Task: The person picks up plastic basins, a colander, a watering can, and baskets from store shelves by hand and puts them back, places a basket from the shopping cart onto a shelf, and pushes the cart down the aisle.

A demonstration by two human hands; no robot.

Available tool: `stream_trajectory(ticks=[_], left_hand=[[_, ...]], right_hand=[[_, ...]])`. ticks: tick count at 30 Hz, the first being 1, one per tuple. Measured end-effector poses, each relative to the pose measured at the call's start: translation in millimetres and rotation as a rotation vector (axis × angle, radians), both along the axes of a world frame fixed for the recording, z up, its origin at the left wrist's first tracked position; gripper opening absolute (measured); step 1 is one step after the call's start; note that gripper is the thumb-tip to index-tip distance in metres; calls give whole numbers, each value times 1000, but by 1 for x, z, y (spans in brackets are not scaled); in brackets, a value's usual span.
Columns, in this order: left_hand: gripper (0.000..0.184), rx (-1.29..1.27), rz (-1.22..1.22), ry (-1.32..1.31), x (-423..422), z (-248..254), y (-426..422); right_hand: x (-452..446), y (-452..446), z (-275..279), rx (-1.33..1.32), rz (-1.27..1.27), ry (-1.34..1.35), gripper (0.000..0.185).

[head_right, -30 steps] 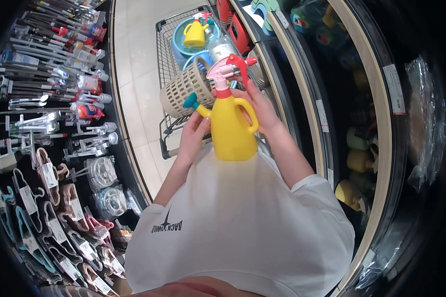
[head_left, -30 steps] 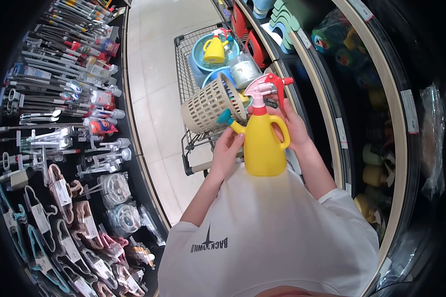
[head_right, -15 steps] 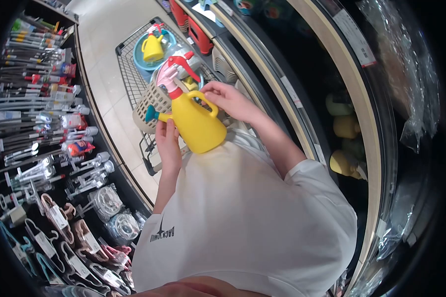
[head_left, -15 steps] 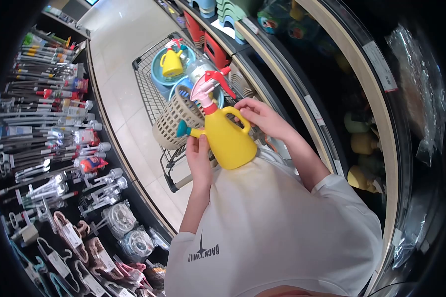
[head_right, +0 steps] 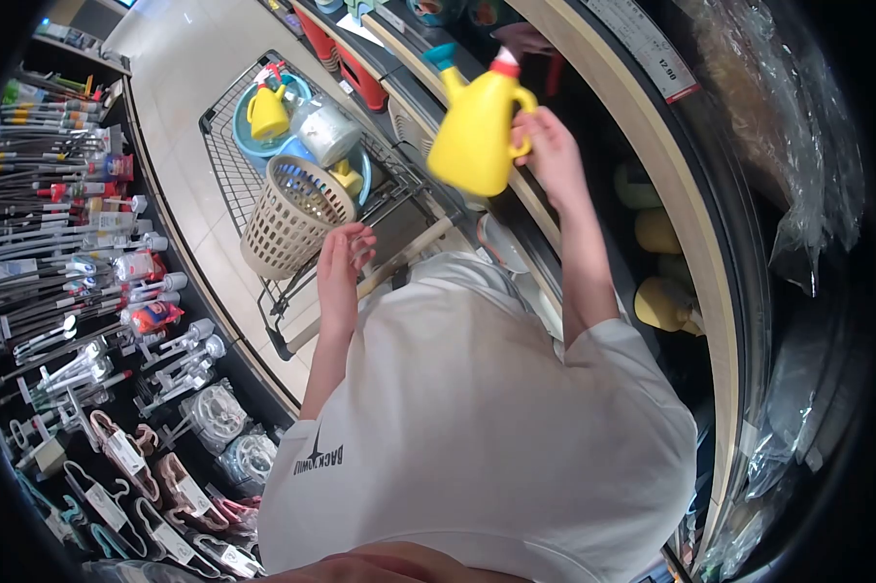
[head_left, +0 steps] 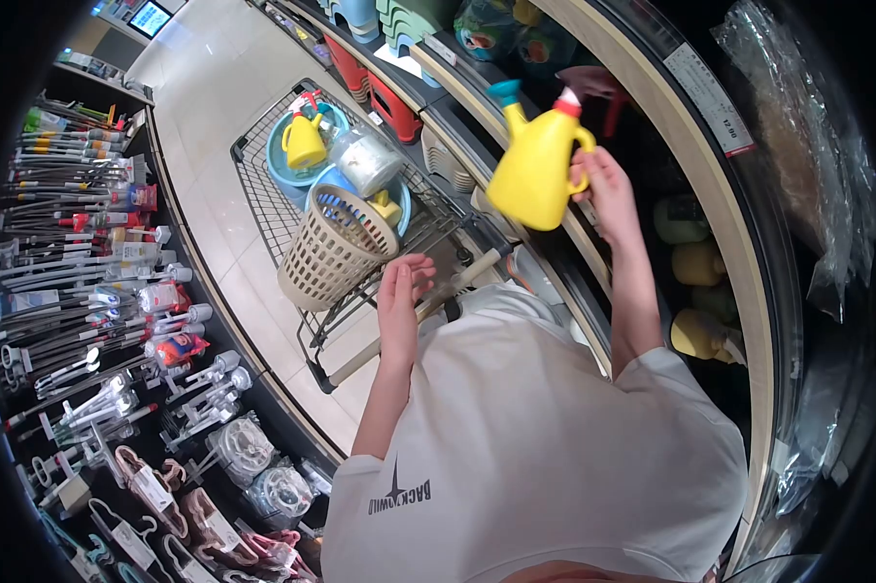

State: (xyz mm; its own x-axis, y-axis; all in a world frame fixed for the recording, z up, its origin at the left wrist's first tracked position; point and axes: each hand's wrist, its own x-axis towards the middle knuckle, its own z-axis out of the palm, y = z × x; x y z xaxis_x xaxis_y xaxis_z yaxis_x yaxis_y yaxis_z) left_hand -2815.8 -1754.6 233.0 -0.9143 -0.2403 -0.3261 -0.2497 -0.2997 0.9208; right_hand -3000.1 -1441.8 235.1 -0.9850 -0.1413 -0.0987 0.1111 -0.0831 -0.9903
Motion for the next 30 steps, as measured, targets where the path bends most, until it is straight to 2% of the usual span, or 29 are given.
stream_trajectory(ticks=[1, 3, 5, 7, 8, 10, 11, 12, 14, 18, 20, 21, 25, 28, 29, 30], left_hand=[[36, 0, 2, 2, 1, -3, 1], [38, -22, -18, -25, 3, -7, 2], [38, -28, -8, -38, 4, -8, 4], [39, -33, 2, -51, 7, -11, 5], [39, -29, 12, -49, 8, -13, 5], [39, -29, 28, -39, 5, -14, 4], [38, -18, 39, -45, 6, -13, 4], [37, -6, 51, -51, 6, -13, 5], [37, -3, 60, -49, 8, -17, 5], [37, 7, 78, -57, 10, -20, 3], [39, -8, 84, -60, 12, -21, 2], [40, -23, 80, -64, 12, -21, 1], [40, -22, 86, -71, 11, -24, -1], [40, -24, 70, -76, 10, -24, -2], [40, -21, 69, -75, 9, -24, -3], [39, -18, 67, -74, 8, -25, -4]], right_hand=[[-4, 10, -1, 9, -159, -99, 28], [-27, 50, -34, -119, -195, -7, 30], [-39, 66, -37, -179, -212, 54, 32], [-47, 72, -31, -95, -416, 124, 40], [-51, 72, -29, -100, -410, 129, 40], [-58, 74, -27, 65, -561, 231, 46], [-72, 94, -51, 130, -540, 296, 55], [-78, 129, -88, 127, -534, 298, 55], [-127, 177, -161, 1014, -598, 554, 53], [-126, 152, -135, 1017, -687, 621, 49], [-117, 136, -107, 1409, -855, 780, 50], [-123, 144, -116, 1434, -839, 736, 56], [-128, 147, -119, 1452, -785, 671, 55], [-121, 139, -103, 1176, -675, 505, 50], [-116, 134, -95, 1175, -675, 508, 50], [-105, 121, -78, 1329, -690, 541, 48]])
